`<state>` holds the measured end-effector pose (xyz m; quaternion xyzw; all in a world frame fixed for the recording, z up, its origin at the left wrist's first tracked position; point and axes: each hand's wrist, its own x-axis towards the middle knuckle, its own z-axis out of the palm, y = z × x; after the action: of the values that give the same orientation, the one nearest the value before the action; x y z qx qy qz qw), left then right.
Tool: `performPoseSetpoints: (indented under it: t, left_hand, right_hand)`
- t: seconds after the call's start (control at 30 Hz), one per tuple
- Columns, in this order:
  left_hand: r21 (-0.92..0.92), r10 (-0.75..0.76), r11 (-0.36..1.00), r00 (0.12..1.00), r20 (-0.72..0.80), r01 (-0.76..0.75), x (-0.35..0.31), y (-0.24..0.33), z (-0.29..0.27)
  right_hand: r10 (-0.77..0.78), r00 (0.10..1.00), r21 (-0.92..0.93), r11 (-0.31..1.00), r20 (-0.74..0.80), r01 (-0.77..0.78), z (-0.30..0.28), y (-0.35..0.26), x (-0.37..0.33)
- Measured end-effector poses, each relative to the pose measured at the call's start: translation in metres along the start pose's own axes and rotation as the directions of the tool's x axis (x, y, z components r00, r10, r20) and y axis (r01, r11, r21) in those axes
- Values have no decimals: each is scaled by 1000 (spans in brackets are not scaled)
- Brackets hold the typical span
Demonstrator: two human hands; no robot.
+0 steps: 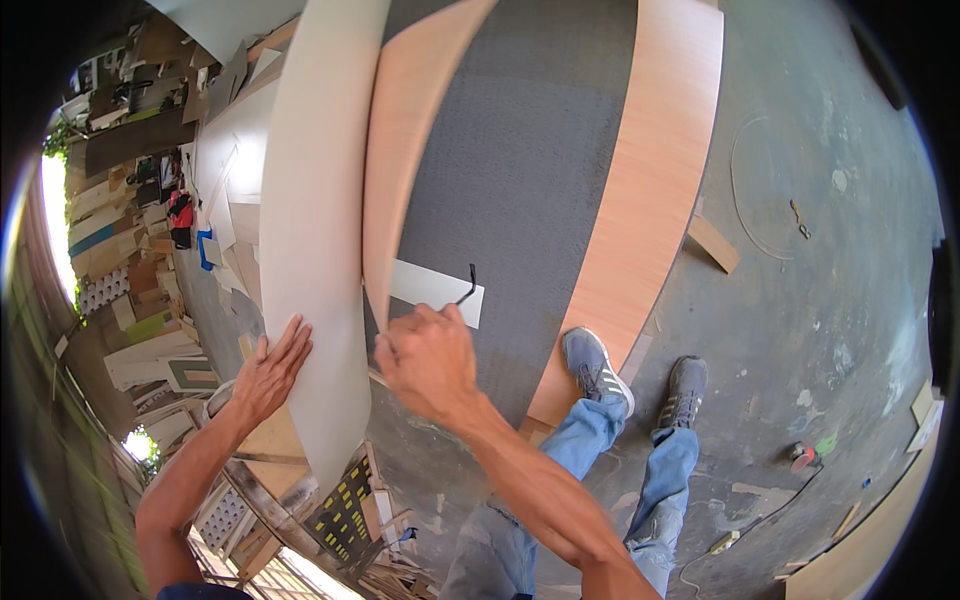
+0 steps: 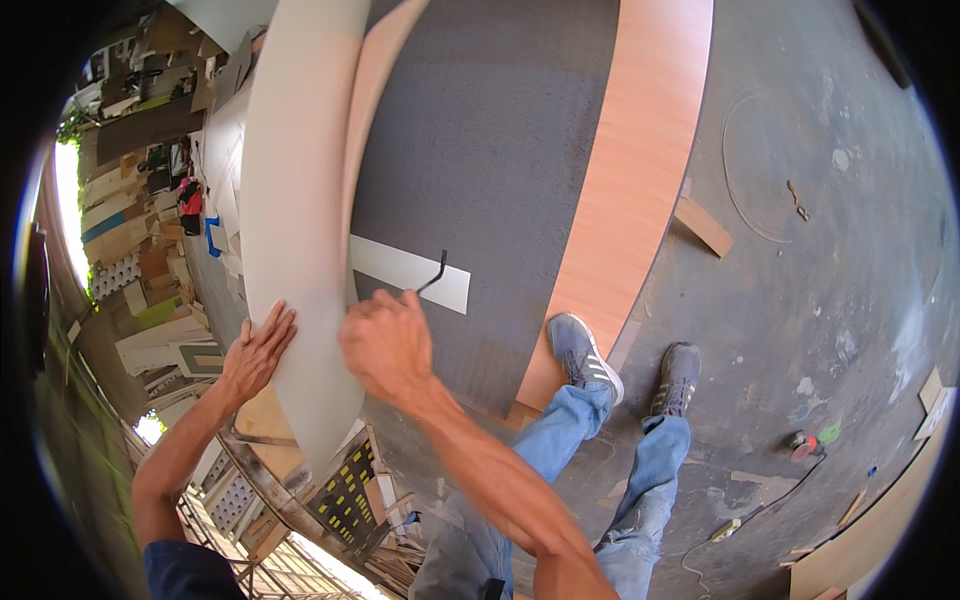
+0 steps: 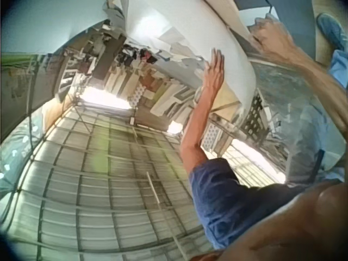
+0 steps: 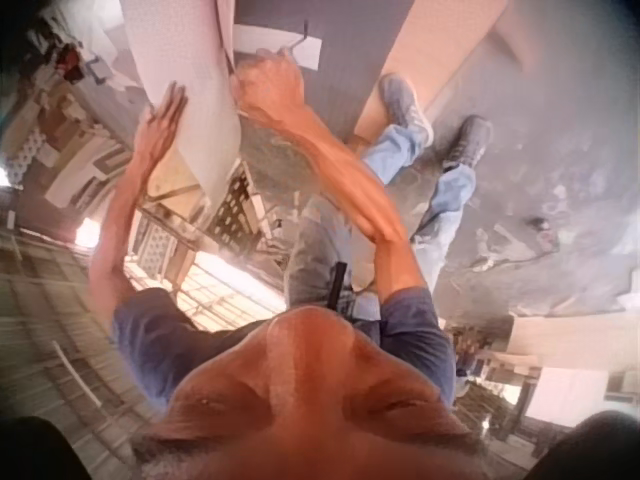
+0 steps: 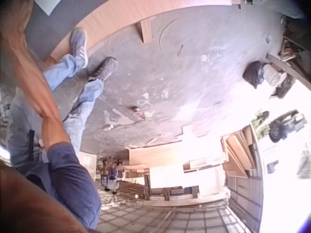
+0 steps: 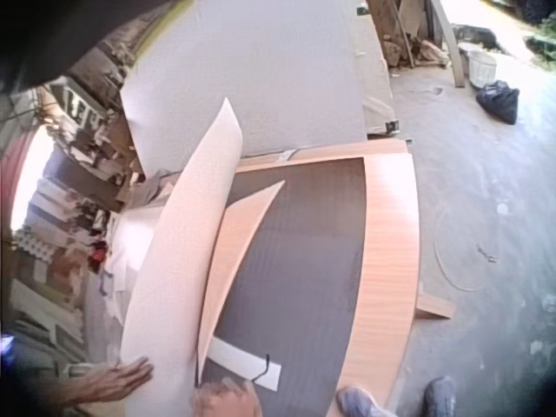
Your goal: The person measures a piece of wood, peels a laminate sheet from a stack, places it on a workbench, and hammers a guide board over it before measuring and marking the laminate.
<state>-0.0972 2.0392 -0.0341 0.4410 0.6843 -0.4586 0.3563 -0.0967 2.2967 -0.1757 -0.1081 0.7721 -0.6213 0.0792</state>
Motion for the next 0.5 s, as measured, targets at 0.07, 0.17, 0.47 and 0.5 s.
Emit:
performPoseSetpoints:
  t: [0.07,0.17,0.47,0.5]
  left_hand:
    - [48,2,999,1000,2,-3,-1,1,8]
    - [80,-4,997,1000,-11,5,5,-1,11]
    - [-82,-117,991,990,-82,110,-13,10,41]
    - [-85,-113,991,988,-108,104,-12,14,43]
  right_hand:
    - [37,998,55,998,-59,-34,-5,8,-1]
    - [135,991,100,986,9,-136,-8,11,-1]
    - [182,980,-12,983,83,-182,-25,55,-34]
    - [168,985,13,986,46,-169,-24,53,-35]
